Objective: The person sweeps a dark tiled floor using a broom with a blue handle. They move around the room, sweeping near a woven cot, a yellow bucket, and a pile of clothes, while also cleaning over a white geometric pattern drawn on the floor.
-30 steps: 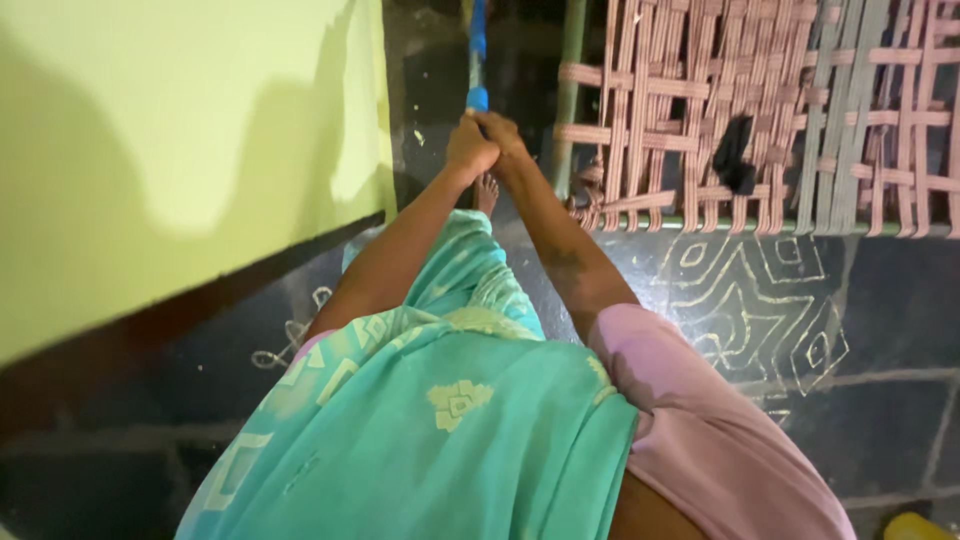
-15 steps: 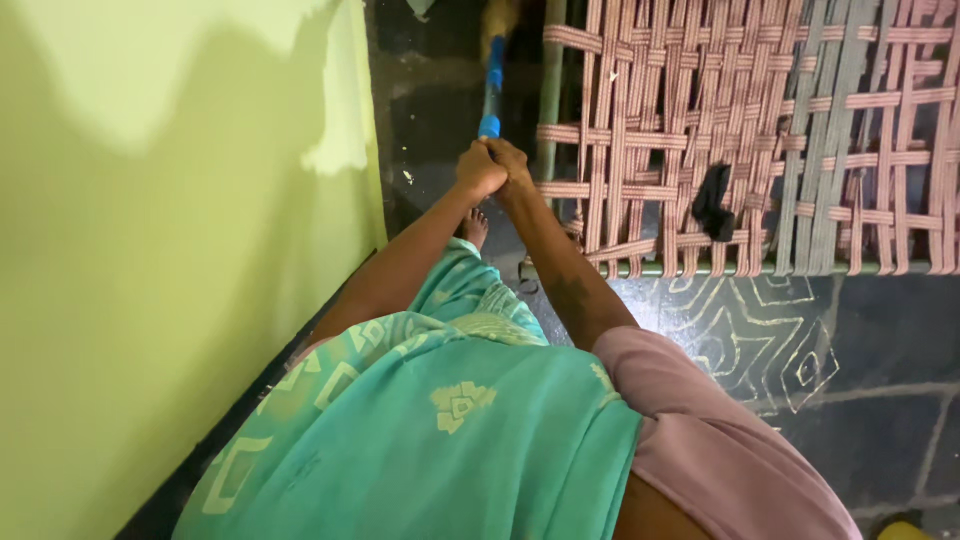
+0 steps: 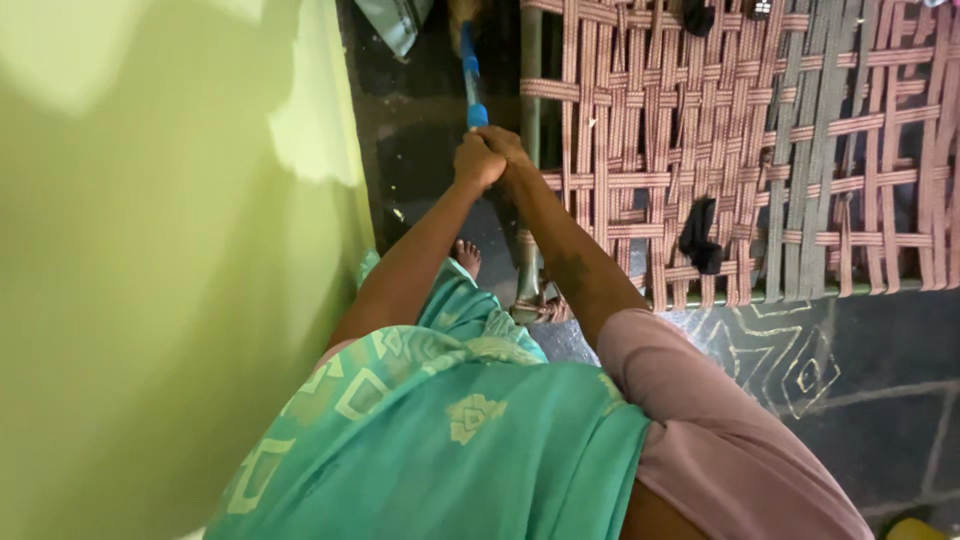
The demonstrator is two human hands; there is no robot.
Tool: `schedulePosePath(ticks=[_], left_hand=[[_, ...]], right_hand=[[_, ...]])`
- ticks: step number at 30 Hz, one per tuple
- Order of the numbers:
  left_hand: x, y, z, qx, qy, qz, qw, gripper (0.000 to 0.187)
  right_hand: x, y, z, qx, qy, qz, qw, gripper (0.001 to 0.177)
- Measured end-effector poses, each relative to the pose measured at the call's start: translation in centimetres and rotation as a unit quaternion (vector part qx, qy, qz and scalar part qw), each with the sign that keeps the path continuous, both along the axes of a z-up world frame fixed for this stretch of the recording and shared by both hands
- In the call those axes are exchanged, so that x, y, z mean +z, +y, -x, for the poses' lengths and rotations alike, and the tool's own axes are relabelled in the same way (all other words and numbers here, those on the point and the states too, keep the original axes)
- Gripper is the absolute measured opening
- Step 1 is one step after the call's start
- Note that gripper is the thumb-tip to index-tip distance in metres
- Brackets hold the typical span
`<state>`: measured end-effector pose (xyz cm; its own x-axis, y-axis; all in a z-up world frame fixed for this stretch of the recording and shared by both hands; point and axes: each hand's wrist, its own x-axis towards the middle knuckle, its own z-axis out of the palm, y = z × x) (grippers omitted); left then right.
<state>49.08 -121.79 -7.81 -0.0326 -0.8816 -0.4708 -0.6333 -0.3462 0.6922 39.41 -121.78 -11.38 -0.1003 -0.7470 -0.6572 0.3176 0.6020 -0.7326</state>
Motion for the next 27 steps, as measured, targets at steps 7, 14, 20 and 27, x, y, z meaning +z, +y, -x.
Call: schedulePosePath(ticks=[7,14,20,27], left_hand=[[0.7,-2.9,-1.3,-0.025,0.055,0.003,0.998,0.044],[4.3,-7.9,-2.5,-0.029,0.095,0.085,0.991,0.049],[1.9,-16.0,-1.4,-0.059,0.049,0.045,0.996,0.055],[-3.6,-17.4,-1.6,-0.162,-0.034,-0.011,0.986,0.058]], right_hand=[[-1.6,-2.6,-0.2,-0.027,0.042,0.008,0.999,0.026],[-0.2,-8.7,-0.7,-0.052,0.051,0.062,0.995,0.028],[-1.9,-17.0,0.3,-0.010,0.123,0.040,0.992,0.033],[-2.3,-18.3,-1.3,-0.074,-0.112,-0.067,0.989,0.029]])
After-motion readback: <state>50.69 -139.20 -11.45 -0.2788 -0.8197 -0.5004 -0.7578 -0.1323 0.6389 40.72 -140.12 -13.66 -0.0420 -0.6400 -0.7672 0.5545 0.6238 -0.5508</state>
